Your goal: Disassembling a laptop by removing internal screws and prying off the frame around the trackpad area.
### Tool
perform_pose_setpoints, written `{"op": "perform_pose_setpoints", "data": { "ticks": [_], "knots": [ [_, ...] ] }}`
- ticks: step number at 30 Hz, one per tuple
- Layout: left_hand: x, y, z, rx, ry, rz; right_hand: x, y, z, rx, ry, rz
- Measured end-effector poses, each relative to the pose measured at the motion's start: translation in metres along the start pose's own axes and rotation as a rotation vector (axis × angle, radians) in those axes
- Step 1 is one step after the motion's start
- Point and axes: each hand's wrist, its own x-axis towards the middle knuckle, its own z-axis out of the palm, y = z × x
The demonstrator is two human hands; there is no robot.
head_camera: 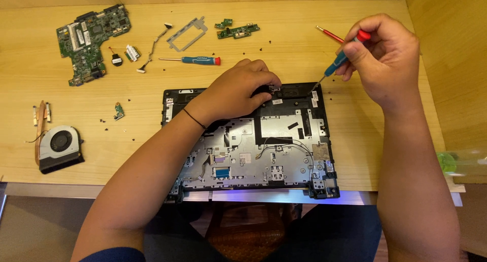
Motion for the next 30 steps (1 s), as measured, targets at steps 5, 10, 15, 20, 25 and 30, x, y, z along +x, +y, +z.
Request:
{"op": "perform_pose_setpoints", "data": {
  "ticks": [5, 10, 15, 20, 25, 30],
  "knots": [
    [-0.010, -0.018, -0.032, 0.063, 0.166, 0.035, -0.004, 0.005, -0.004, -0.003, -0.078, -0.068],
    [-0.028, -0.059, -0.055, 0.316, 0.330, -0.122, 0.010, 0.052, -0.034, -0.003, 0.270, 0.092],
    [-0.024, -0.091, -0.039, 0.513, 0.175, -0.354, 0.017, 0.132, -0.086, -0.209, 0.624, 0.032],
    [-0.025, -0.055, -0.051, 0.442, 0.320, -0.269, 0.018, 0.151, -0.087, -0.559, 0.502, 0.147],
    [-0.025, -0.001, -0.055, -0.190, 0.395, -0.131, 0.019, 0.121, -0.061, -0.726, 0.293, 0.051],
    [-0.017, 0.007, -0.034, -0.243, 0.327, 0.240, 0.009, 0.018, 0.005, -0.441, 0.121, -0.239]
  ]
}}
